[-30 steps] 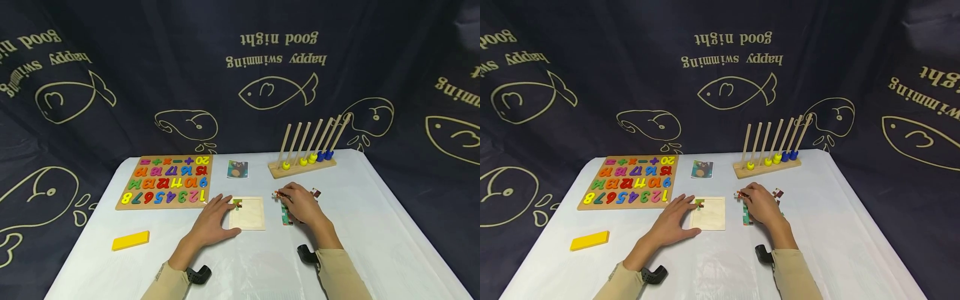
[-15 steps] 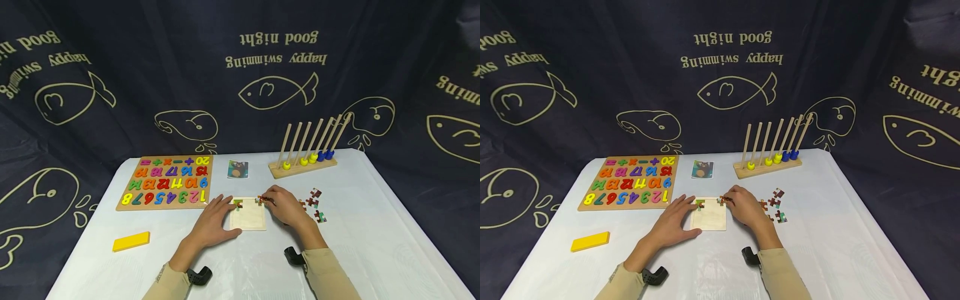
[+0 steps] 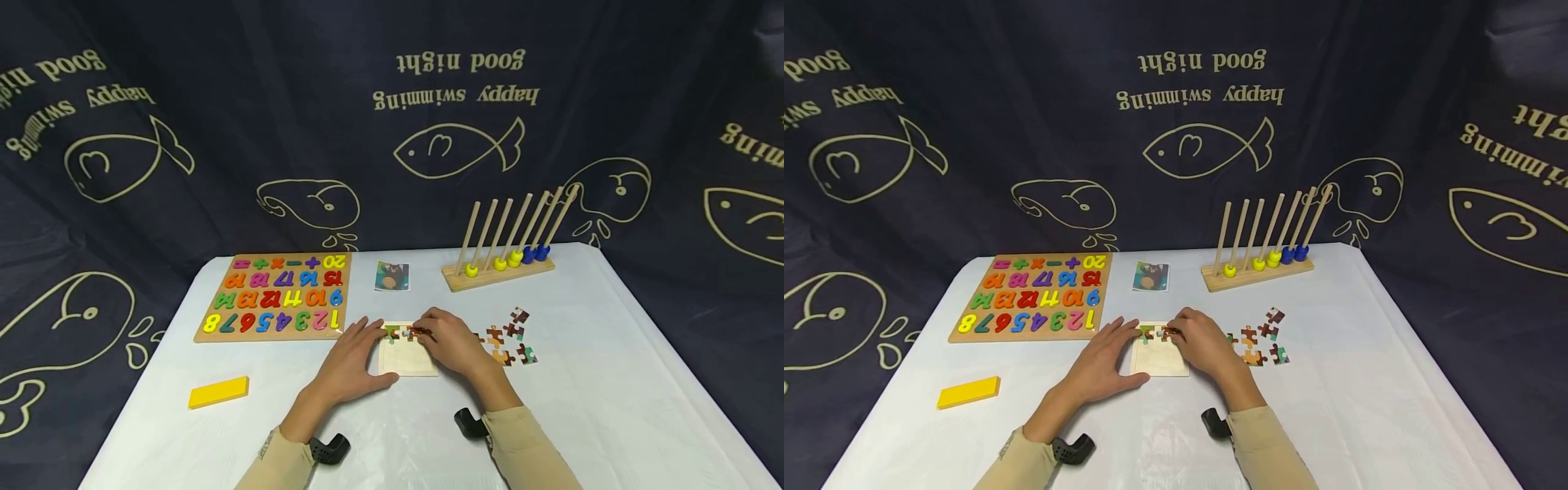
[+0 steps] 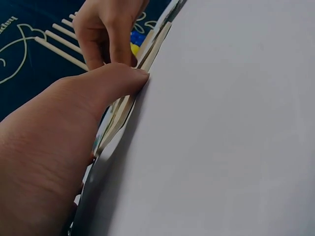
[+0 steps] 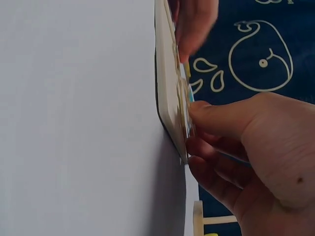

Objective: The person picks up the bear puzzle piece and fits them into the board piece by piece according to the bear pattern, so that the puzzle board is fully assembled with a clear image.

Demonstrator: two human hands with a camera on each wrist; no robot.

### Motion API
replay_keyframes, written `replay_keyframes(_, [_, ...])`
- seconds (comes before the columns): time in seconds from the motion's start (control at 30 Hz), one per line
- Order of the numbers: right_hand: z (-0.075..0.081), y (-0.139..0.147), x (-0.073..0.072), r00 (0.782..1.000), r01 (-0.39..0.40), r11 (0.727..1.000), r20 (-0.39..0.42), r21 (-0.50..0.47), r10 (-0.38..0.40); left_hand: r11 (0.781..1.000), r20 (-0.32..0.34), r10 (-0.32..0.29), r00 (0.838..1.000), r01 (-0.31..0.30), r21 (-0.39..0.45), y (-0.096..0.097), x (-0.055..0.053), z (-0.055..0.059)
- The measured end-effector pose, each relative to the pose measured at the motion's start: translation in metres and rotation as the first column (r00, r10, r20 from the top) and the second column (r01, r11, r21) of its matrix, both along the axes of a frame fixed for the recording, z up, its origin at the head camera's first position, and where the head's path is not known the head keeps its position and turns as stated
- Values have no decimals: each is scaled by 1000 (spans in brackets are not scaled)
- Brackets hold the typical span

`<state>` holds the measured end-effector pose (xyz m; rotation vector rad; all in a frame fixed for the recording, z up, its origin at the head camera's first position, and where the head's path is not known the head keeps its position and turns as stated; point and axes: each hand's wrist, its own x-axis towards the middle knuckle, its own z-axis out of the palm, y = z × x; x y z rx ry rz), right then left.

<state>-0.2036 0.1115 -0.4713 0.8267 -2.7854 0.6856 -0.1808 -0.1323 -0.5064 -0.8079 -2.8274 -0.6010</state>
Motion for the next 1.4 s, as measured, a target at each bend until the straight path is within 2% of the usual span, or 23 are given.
replay_keyframes(0.2, [-4,-4,-2,1000,-15,999,-11,-39,15,998,-66,-47,997,44,-46,0,0,-1])
replay_keyframes(0.37, [-4,-6,-2,1000,-26,998,-6,-52,25,997,-74,-56,996,51,-59,0,0,-3])
replay_keyframes(0.9, [3,3,10,998,-39,989,-43,142,45,997,-56,-47,997,43,-65,2,2,-2])
replay_keyframes(1.07, [3,3,9,996,-61,985,-60,161,71,997,-53,-41,998,37,-71,1,2,-2])
replay_keyframes(1.4, [3,5,10,995,-68,985,-68,156,79,993,-115,-64,991,52,-102,2,1,-5])
